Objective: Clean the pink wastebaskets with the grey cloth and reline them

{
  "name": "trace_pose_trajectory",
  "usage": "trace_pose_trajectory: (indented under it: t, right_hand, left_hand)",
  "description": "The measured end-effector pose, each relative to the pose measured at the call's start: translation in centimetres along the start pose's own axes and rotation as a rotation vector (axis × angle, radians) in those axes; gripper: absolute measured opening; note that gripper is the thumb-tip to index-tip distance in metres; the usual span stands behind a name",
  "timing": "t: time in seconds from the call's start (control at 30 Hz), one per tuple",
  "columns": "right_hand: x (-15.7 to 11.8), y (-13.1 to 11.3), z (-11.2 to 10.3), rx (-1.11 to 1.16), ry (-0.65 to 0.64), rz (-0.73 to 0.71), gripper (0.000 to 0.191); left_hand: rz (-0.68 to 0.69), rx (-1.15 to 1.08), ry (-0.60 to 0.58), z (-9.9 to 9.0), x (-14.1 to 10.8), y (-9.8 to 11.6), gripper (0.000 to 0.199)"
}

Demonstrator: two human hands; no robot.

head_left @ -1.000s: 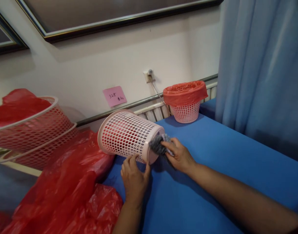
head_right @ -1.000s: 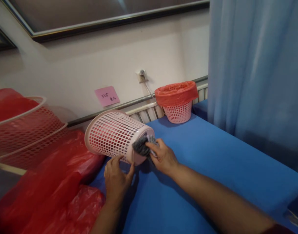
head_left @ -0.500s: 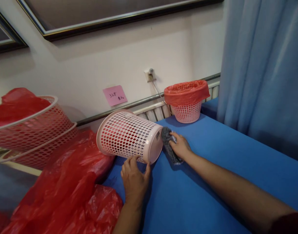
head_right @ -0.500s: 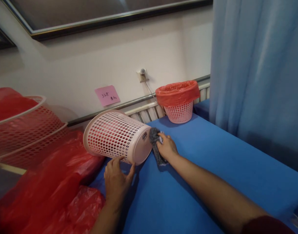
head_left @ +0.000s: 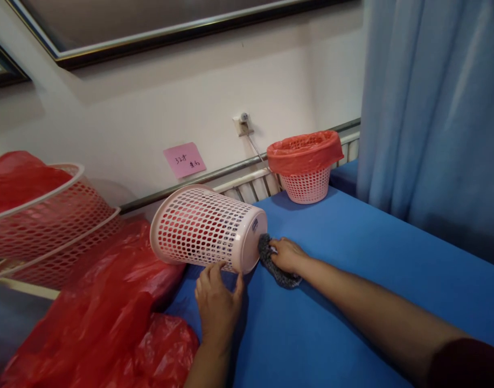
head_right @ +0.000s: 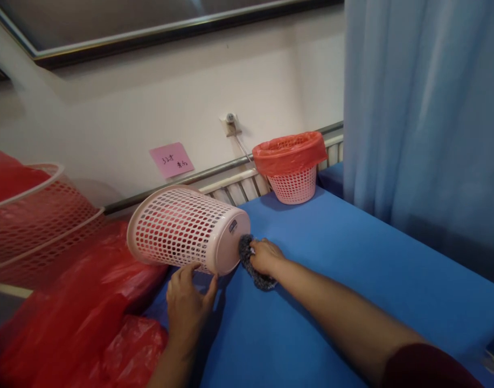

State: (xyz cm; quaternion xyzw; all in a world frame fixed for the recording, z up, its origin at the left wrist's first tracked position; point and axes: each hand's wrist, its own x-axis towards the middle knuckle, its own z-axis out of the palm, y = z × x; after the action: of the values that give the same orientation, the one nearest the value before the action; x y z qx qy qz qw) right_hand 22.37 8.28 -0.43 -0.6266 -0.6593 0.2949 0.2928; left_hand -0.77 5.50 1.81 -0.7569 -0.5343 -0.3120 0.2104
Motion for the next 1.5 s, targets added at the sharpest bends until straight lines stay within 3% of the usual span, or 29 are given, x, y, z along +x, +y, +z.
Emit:
trace_pose_trajectory:
  t: [0.17,0.23,0.3,0.43,0.53,0.6,0.67,0.77,0.87,1.07,1.2,1.33,1.5]
  right_hand:
    - [-1.7,-1.0,-0.2,0.176,-0.314,-0.167,0.036]
    - [-1.9,-1.1,-0.6,0.3,-0.34,-0.209,0.036]
    - [-1.6,-1.0,-1.4,0.424,-0.254,-0.227,0.038]
    - [-0.1,-0.6,-2.8,0.557,0.11,-0.211,0.048]
    - [0.5,-0.7,-2.4,0.548,0.365,-0.208,0.052]
    - [0.0,-0.8,-1.5,0.512,0.418,-0.245,0.048]
    - [-1.0,-0.8,-0.5,0.37,0.34,-0.352,0.041]
    - [-2.6,-0.7,0.2,-0.054,0.08,-0.519,0.034]
    - [-3.2,-0.8,0.2,-0.311,-0.027,-0.424,0.03]
    - [-1.5,0.0,-0.5,-0.277,0.161,-0.096,0.04]
    - [-0.2,0.1,-0.5,-0.197,0.256,0.007,0.049]
    - [-1.5,-1.2,0.6,-0.16,0.164,-0.1,0.044]
    - [-5.1,-2.9,1.1,-0.178,-0.166,-0.424,0.031]
  left_hand:
    - [-0.002,-0.025,-0.015,-0.1,0.0,-0.1,0.04]
    - [-0.001,-0.042,-0.02,-0.1,0.0,-0.1,0.04]
    - [-0.007,-0.061,-0.022,0.0,0.0,-0.1,0.039]
    - [-0.001,-0.086,-0.022,0.0,-0.1,0.0,0.037]
    - [0.019,-0.085,-0.038,-0.1,-0.2,0.2,0.036]
    - [0.031,-0.084,-0.055,-0.1,-0.3,0.2,0.037]
    - [0.024,-0.081,-0.067,-0.2,-0.3,0.3,0.037]
    - [-0.035,-0.066,-0.056,-0.2,-0.2,0.4,0.035]
    - [-0.062,-0.059,-0.05,-0.3,-0.2,0.6,0.034]
    - [-0.027,-0.062,-0.075,-0.3,-0.2,0.2,0.034]
    - [-0.017,-0.079,-0.069,-0.2,-0.3,0.2,0.034]
    - [0.015,-0.101,-0.05,-0.1,-0.4,0.3,0.034]
    - [-0.019,-0.085,-0.039,-0.2,-0.3,0.3,0.035]
